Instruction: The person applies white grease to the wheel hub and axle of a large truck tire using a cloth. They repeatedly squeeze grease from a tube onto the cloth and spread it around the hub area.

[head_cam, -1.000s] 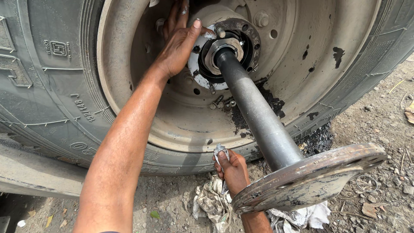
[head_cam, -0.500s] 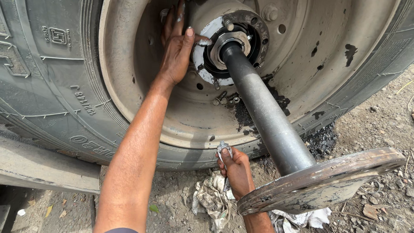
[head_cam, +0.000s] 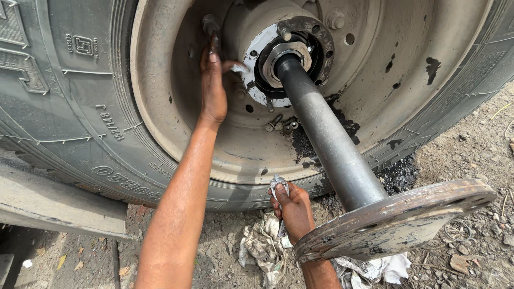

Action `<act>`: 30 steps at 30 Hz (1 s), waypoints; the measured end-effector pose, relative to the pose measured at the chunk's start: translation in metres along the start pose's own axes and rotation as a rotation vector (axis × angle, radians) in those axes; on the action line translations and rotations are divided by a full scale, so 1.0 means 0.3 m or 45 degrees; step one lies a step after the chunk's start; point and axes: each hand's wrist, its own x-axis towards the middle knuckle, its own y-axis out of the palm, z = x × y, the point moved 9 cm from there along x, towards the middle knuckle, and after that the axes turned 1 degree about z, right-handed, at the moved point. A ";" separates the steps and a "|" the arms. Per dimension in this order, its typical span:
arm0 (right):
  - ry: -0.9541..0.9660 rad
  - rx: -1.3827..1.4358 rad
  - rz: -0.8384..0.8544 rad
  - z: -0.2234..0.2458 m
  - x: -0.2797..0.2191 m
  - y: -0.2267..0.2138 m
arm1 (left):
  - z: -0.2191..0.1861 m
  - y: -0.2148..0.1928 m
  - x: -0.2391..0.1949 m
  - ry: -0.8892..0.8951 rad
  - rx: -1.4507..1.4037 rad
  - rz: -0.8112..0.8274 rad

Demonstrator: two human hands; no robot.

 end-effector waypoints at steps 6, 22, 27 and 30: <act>0.019 -0.048 -0.011 -0.002 -0.004 0.000 | -0.048 0.010 -0.013 0.148 0.214 0.069; 0.025 -0.009 -0.006 -0.015 -0.005 0.005 | 0.072 0.071 -0.141 0.031 1.444 0.081; -0.006 0.009 0.023 -0.008 -0.001 0.008 | 0.055 0.070 -0.154 0.055 1.402 0.063; -0.005 -0.015 0.013 -0.014 -0.001 0.008 | 0.048 0.074 -0.130 0.086 1.498 0.146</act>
